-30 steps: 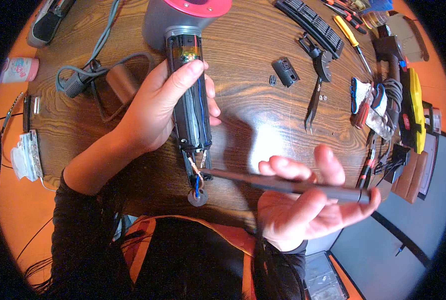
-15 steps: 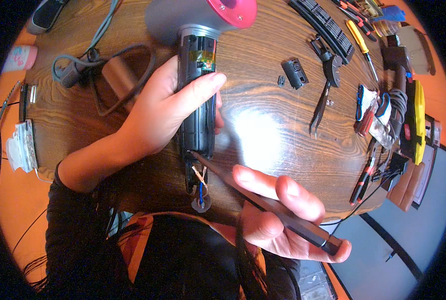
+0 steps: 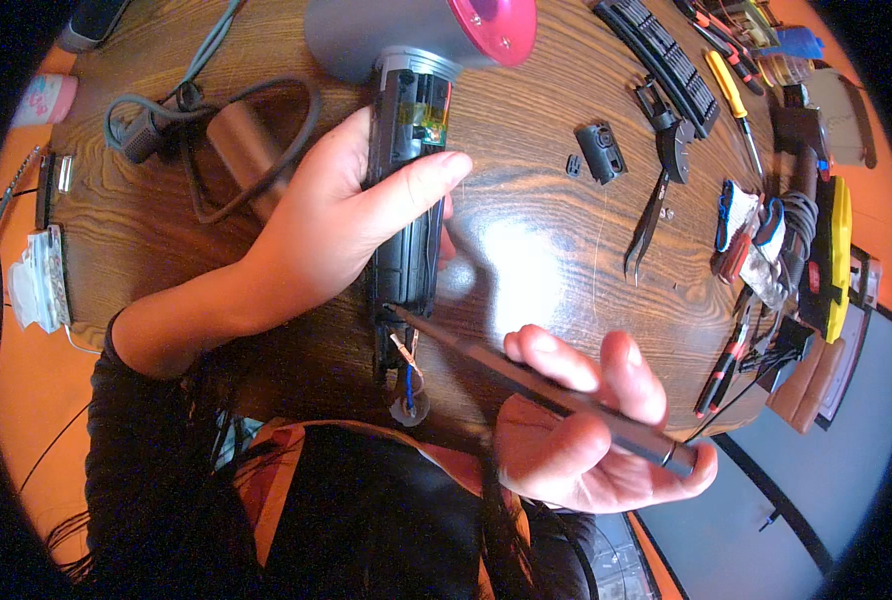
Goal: The person disassembles a hair dryer on a wooden table, using tweezers and a screwdriver to remove internal components and casing. They manipulate wires and small parts, then reassemble the device by reattaching the casing and nozzle.
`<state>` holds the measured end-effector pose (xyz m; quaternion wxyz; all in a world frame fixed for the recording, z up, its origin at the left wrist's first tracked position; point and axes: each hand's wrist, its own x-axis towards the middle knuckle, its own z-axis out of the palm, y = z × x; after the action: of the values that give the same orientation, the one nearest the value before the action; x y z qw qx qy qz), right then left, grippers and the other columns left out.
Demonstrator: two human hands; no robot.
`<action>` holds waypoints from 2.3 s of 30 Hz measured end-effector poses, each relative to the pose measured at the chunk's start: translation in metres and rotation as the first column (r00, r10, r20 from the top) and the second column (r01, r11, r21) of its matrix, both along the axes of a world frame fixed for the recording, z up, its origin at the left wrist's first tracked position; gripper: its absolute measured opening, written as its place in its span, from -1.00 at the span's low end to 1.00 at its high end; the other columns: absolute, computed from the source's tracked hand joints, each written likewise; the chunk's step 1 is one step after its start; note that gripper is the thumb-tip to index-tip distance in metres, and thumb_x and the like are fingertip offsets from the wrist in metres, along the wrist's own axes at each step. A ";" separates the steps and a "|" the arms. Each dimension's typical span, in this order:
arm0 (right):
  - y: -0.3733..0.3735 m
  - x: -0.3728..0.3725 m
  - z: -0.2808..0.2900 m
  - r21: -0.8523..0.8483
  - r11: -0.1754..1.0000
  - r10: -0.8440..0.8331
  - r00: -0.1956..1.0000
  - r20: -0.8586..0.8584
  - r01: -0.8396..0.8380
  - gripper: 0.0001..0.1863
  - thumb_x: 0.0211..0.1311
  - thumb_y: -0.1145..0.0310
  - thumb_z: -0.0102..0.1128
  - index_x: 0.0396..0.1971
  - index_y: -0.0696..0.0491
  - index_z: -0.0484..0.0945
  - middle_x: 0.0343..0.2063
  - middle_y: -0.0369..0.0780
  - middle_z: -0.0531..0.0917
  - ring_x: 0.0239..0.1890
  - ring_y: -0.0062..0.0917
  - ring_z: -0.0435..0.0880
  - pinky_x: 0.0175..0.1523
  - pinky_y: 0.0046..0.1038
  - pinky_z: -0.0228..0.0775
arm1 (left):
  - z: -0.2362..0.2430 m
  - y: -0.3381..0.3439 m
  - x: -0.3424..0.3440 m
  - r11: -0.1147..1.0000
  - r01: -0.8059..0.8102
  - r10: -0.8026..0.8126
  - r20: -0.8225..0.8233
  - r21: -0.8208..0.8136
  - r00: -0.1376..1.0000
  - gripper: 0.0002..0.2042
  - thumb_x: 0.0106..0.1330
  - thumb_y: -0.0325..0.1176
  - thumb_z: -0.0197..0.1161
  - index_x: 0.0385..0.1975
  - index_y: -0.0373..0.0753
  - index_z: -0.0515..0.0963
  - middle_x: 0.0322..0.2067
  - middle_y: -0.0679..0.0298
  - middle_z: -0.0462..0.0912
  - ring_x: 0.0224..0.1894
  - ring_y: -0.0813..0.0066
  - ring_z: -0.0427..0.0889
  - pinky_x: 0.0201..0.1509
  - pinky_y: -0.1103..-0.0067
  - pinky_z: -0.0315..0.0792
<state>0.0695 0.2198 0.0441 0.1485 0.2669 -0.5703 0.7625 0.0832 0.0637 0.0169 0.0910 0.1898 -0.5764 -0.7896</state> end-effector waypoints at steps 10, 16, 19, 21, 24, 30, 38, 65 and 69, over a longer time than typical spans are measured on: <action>0.005 -0.006 -0.004 0.043 0.995 0.093 0.989 -0.117 -0.088 -0.64 0.27 0.42 -0.19 0.06 -0.11 0.09 -0.17 0.17 0.47 -0.29 -0.13 0.61 -0.38 -0.32 0.60 | -0.002 -0.003 0.001 0.999 0.036 -0.035 0.013 -0.039 0.999 -0.80 0.17 -0.33 0.19 -0.38 -0.26 0.33 -0.58 0.33 0.44 -0.59 0.61 0.49 -0.52 0.67 0.43; 0.031 -0.013 0.020 0.250 0.964 0.119 0.987 -0.107 -0.089 -0.52 0.24 0.26 -0.06 0.05 0.00 -0.05 -0.39 0.27 0.49 -0.41 -0.10 0.61 -0.36 -0.24 0.54 | -0.003 -0.002 0.001 1.000 -0.013 0.014 0.010 -0.025 1.000 -0.78 0.15 -0.32 0.22 -0.41 -0.29 0.33 -0.61 0.33 0.44 -0.60 0.63 0.46 -0.54 0.68 0.39; 0.036 -0.012 0.024 0.413 0.895 -0.160 0.985 -0.061 0.171 -0.60 0.18 0.26 0.02 -0.13 0.12 0.09 -0.55 0.15 0.53 -0.59 -0.26 0.59 -0.56 -0.46 0.45 | -0.003 -0.002 0.002 0.998 0.031 -0.029 0.031 -0.050 0.999 -0.78 0.19 -0.38 0.16 -0.24 -0.26 0.32 -0.56 0.34 0.44 -0.61 0.61 0.50 -0.54 0.66 0.43; 0.034 -0.011 0.024 0.454 0.851 -0.282 0.959 -0.029 0.264 -0.64 0.13 0.29 0.07 -0.22 0.18 0.18 -0.66 0.03 0.52 -0.71 -0.41 0.52 -0.70 -0.61 0.33 | -0.003 -0.002 0.003 0.999 0.028 -0.027 0.007 -0.024 1.000 -0.78 0.19 -0.39 0.17 -0.24 -0.26 0.32 -0.57 0.35 0.44 -0.61 0.62 0.49 -0.56 0.67 0.42; 0.030 -0.012 0.029 0.510 0.848 -0.190 0.981 0.042 0.142 -0.80 0.17 0.33 0.08 -0.40 0.12 0.29 -0.72 -0.19 0.47 -0.90 -0.70 0.27 -0.86 -0.76 -0.03 | -0.004 -0.004 0.002 0.990 0.046 -0.039 0.055 -0.130 0.998 -0.79 0.19 -0.39 0.17 -0.25 -0.26 0.32 -0.59 0.36 0.44 -0.62 0.62 0.49 -0.57 0.67 0.39; 0.030 -0.022 0.051 0.642 0.703 0.057 0.924 0.379 -0.307 -0.72 -0.12 0.40 0.34 -0.40 0.27 0.58 -0.73 -0.18 0.57 -0.73 -0.64 0.51 -0.63 -0.69 0.28 | -0.005 -0.001 0.001 0.985 -0.059 0.060 -0.001 -0.159 0.998 -0.72 0.09 -0.28 0.26 -0.51 -0.34 0.33 -0.68 0.26 0.42 -0.64 0.57 0.44 -0.60 0.63 0.31; 0.028 -0.037 0.066 0.932 0.303 0.444 0.895 0.048 -0.200 -0.62 -0.26 0.30 0.38 -0.41 0.24 0.60 -0.75 -0.21 0.53 -0.75 -0.56 0.47 -0.60 -0.62 0.25 | -0.003 -0.005 0.000 0.990 -0.003 0.013 0.071 -0.144 0.997 -0.79 0.19 -0.32 0.15 -0.37 -0.29 0.32 -0.68 0.33 0.39 -0.70 0.60 0.43 -0.66 0.67 0.33; 0.027 -0.038 0.082 0.925 0.076 0.197 0.915 0.352 -0.372 -0.67 -0.05 0.20 0.28 -0.39 0.18 0.57 -0.76 -0.29 0.44 -0.70 -0.68 0.39 -0.58 -0.64 0.16 | -0.014 -0.008 -0.003 0.984 -0.009 0.020 0.065 -0.176 0.998 -0.71 0.15 -0.22 0.19 -0.50 -0.36 0.36 -0.66 0.21 0.43 -0.64 0.55 0.47 -0.60 0.62 0.36; 0.027 -0.035 0.081 0.988 0.140 0.434 0.901 -0.009 -0.058 -0.69 -0.15 0.28 0.35 -0.42 0.19 0.58 -0.76 -0.31 0.44 -0.72 -0.68 0.30 -0.59 -0.60 0.10 | -0.014 -0.008 -0.004 0.981 -0.022 0.032 0.053 -0.191 0.998 -0.70 0.14 -0.22 0.20 -0.51 -0.37 0.36 -0.66 0.21 0.43 -0.64 0.53 0.46 -0.60 0.60 0.36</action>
<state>0.0341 0.2469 0.1251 -0.1015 0.4994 -0.8397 0.1878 0.0794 0.0556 0.0029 0.1034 0.2100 -0.6489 -0.7240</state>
